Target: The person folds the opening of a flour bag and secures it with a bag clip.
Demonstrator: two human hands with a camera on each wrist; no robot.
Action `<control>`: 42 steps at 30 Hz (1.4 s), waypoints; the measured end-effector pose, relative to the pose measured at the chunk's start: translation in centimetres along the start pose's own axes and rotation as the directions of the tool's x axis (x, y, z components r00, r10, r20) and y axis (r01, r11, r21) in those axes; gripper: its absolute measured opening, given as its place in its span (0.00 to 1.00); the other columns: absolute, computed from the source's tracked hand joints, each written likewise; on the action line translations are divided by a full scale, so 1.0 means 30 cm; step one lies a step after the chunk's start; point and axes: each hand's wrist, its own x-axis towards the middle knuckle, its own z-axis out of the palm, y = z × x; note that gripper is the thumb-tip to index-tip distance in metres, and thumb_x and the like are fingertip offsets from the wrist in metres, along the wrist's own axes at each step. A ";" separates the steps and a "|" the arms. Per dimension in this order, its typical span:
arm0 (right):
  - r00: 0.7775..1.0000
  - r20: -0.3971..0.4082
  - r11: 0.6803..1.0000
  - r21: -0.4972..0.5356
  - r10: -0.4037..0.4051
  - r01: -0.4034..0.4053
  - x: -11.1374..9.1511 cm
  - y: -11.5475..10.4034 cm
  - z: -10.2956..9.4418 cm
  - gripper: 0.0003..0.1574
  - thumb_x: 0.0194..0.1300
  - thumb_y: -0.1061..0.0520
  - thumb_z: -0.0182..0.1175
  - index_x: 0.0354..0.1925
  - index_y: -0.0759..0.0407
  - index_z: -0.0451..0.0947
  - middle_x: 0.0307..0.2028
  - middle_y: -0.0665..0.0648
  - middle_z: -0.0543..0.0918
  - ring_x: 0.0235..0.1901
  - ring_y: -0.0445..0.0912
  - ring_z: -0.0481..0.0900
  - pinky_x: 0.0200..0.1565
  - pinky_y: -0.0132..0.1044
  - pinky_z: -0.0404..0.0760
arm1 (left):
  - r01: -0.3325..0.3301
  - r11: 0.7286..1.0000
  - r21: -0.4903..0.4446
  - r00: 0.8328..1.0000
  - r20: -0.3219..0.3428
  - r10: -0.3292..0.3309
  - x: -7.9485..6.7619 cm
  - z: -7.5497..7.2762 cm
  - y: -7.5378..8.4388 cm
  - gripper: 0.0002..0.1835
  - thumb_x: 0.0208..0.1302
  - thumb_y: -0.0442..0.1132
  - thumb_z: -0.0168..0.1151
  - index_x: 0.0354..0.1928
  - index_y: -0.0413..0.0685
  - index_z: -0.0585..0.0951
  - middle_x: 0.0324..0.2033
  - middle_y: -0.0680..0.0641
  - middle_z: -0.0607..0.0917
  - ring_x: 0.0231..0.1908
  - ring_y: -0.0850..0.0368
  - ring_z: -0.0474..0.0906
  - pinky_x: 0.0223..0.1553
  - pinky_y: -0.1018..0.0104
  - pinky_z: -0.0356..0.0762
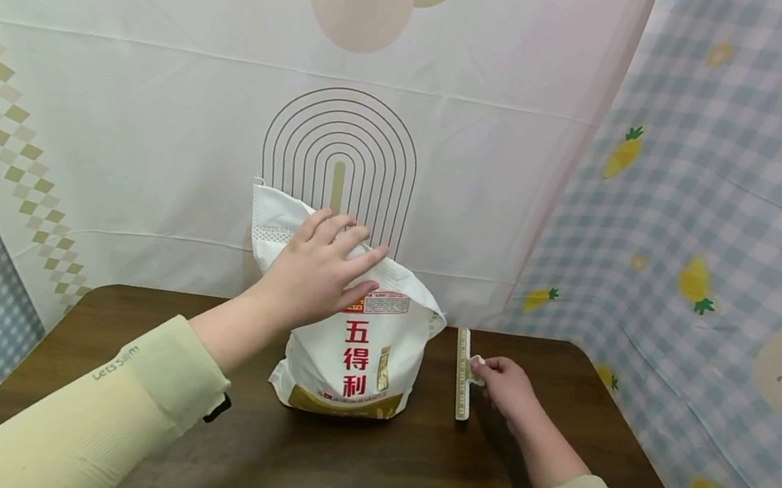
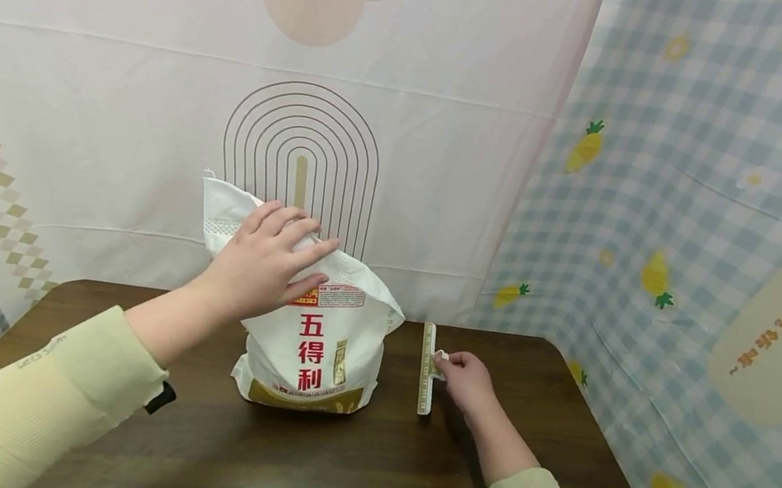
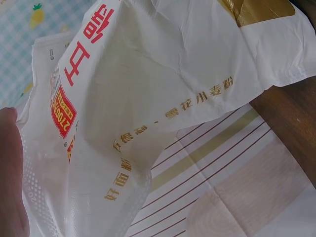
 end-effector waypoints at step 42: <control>0.808 -0.277 0.649 0.487 -0.520 0.584 -0.073 -0.518 -0.021 0.09 0.67 0.62 0.63 0.45 0.57 0.75 0.37 0.50 0.82 0.38 0.42 0.78 0.43 0.32 0.78 | -0.011 1.000 -0.007 1.000 -0.008 0.011 0.011 -0.003 -0.013 0.24 0.68 0.53 0.60 0.63 0.58 0.77 0.59 0.43 0.77 0.62 0.42 0.68 0.68 0.43 0.56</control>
